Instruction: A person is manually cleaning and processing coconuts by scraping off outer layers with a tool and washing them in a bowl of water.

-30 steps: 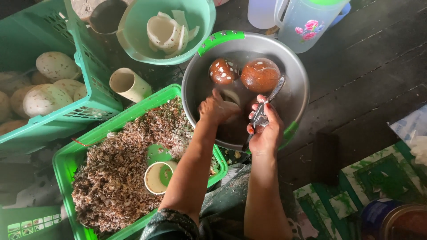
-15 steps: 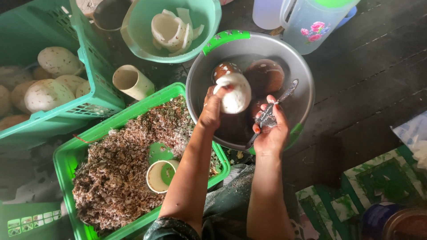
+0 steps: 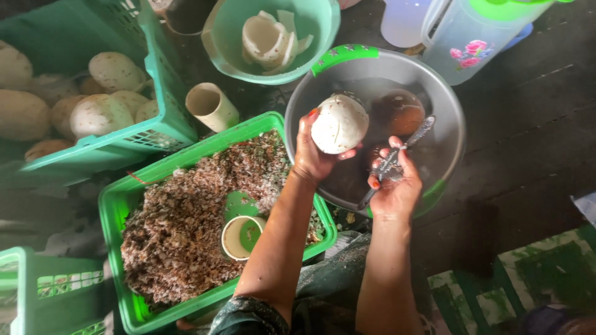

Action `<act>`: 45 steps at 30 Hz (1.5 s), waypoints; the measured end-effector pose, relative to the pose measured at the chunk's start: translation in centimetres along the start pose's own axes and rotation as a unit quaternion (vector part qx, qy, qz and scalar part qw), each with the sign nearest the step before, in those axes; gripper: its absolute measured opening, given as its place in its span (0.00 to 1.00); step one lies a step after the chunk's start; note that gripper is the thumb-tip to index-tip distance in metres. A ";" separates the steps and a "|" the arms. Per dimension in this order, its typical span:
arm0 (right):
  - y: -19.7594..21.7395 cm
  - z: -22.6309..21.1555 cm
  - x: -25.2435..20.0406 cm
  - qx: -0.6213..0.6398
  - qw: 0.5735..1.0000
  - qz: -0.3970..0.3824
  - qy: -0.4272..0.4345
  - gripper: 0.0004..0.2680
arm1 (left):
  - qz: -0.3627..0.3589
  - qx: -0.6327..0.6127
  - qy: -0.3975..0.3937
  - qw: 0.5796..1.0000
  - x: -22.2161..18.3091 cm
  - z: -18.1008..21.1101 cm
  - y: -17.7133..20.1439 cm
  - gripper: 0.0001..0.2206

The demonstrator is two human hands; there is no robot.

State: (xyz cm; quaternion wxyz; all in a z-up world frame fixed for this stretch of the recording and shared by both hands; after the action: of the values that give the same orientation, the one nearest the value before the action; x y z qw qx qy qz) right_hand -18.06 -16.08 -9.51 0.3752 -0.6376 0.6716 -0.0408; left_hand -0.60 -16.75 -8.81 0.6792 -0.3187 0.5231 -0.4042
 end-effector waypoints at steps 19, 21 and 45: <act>-0.1 1.3 1.1 -0.037 0.998 -0.051 -0.020 0.16 | 0.004 -0.242 -0.321 0.916 -10.1 19.2 -2.1 0.43; 0.0 1.5 1.4 -0.041 0.997 -0.054 -0.027 0.16 | 0.027 -0.206 -0.348 0.914 -12.2 22.7 -2.8 0.62; 3.4 -2.0 0.5 0.061 0.993 0.075 0.065 0.14 | 0.028 0.760 -0.310 0.570 -0.6 2.1 -0.4 0.20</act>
State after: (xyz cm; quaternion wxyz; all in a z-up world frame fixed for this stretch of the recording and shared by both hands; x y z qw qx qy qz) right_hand -21.91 -16.78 -10.09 0.3708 -0.5577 0.7365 -0.0944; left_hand 1.28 -16.41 -7.64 0.8029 0.2240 -0.2111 -0.5104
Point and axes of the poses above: each hand's wrist, its own x-axis towards the middle knuckle, its own y-axis out of the back of the hand, z = x × y, the point moved 2 cm from there along x, towards the middle knuckle, and after that the axes turned 13 degrees about -x, right-handed, at the moved point
